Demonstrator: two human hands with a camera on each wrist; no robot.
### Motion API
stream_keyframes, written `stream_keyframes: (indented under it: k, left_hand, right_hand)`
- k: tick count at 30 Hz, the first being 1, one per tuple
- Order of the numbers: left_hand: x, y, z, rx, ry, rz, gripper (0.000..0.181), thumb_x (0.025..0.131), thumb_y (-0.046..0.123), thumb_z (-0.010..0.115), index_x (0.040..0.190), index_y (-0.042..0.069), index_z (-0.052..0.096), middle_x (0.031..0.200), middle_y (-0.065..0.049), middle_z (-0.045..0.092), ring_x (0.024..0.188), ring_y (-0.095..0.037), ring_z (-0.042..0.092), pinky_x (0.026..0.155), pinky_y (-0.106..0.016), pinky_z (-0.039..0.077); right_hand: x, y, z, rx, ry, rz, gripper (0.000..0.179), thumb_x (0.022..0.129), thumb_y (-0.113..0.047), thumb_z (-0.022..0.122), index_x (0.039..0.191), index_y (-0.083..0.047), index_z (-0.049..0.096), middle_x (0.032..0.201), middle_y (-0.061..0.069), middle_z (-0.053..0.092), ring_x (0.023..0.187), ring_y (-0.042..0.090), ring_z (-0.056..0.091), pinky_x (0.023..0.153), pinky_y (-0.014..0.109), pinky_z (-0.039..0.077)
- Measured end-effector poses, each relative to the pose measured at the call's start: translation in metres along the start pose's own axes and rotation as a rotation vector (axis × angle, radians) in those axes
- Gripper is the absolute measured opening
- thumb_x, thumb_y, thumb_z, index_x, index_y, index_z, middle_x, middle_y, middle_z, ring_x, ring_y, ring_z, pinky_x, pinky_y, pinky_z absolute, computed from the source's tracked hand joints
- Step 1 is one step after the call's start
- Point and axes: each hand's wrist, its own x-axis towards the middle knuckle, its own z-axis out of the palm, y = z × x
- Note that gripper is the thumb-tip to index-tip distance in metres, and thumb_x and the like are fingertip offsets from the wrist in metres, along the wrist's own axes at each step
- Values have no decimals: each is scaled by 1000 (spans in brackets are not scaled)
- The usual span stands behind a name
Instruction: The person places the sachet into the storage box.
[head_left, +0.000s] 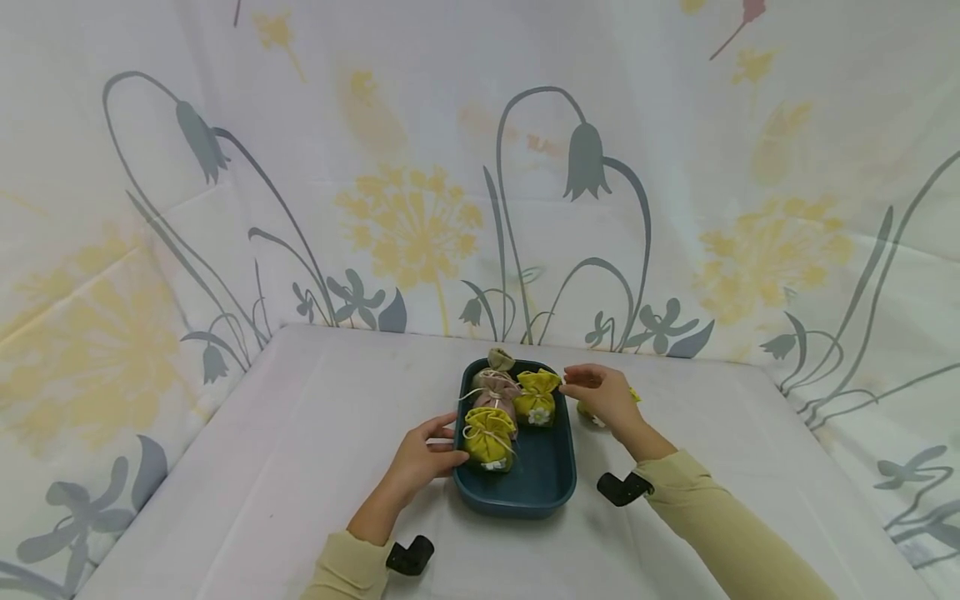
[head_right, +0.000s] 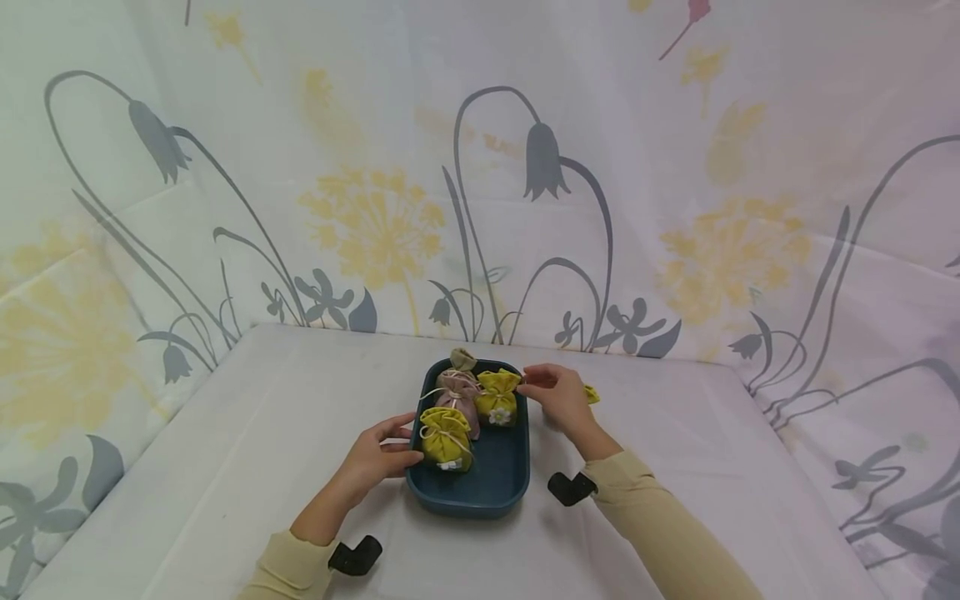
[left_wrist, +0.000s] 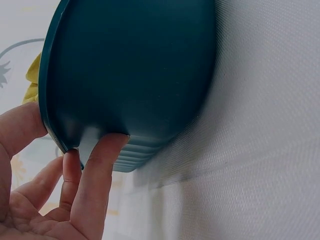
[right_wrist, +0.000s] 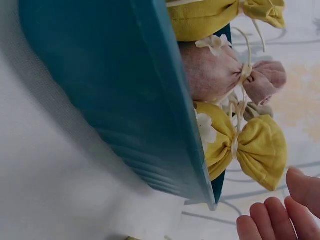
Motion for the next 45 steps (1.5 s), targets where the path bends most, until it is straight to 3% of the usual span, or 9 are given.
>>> stream_keyframes:
  k: [11, 15, 18, 22, 29, 37, 45]
  left_hand:
    - [0, -1, 0, 7, -4, -7, 64, 80, 2, 71, 138, 2, 43, 116, -18, 49, 103, -30, 58, 71, -35, 56]
    - [-11, 15, 2, 4, -5, -1, 62, 81, 1, 70, 137, 1, 43, 116, -18, 49, 103, -30, 58, 72, -35, 56]
    - [-12, 16, 2, 8, -6, -4, 61, 81, 0, 69, 137, 0, 43, 116, -19, 49, 104, -31, 57, 73, -35, 55]
    - [0, -1, 1, 3, -2, -2, 64, 80, 3, 71, 138, 3, 43, 117, -17, 49, 103, -29, 58, 71, -35, 56]
    - [0, -2, 1, 8, 3, 0, 65, 80, 5, 73, 138, 5, 44, 116, -17, 49, 102, -27, 59, 71, -35, 56]
    - [0, 0, 0, 9, 3, 11, 65, 79, 5, 73, 137, 4, 44, 116, -17, 49, 101, -27, 59, 71, -35, 56]
    - [0, 0, 0, 16, 5, 14, 65, 80, 5, 73, 138, 5, 44, 117, -17, 49, 102, -27, 58, 71, -35, 56]
  right_hand:
    - [-17, 13, -8, 20, 34, 13, 39, 84, -21, 71, 116, -1, 62, 112, 15, 63, 102, 24, 59, 83, 30, 51]
    - [-25, 21, -10, 52, 55, 17, 37, 83, -16, 71, 115, 1, 62, 109, 14, 64, 95, 13, 60, 77, 20, 50]
    - [-31, 26, -12, 56, 82, 39, 37, 83, -15, 71, 115, 2, 62, 108, 12, 65, 92, 7, 59, 75, 16, 48]
    - [-38, 33, -13, 55, 94, 62, 39, 84, -17, 71, 116, 3, 61, 109, 13, 64, 94, 11, 58, 75, 17, 48]
    - [-47, 48, -17, 60, 124, 91, 39, 84, -17, 70, 116, 2, 61, 109, 12, 64, 90, 4, 58, 75, 14, 48]
    - [-52, 61, -25, 24, 193, 120, 39, 84, -19, 71, 114, 4, 61, 104, 10, 66, 82, -2, 56, 70, 13, 47]
    - [-46, 68, -35, 43, 333, 133, 38, 83, -17, 71, 114, 3, 62, 93, 2, 68, 75, -6, 55, 65, 13, 47]
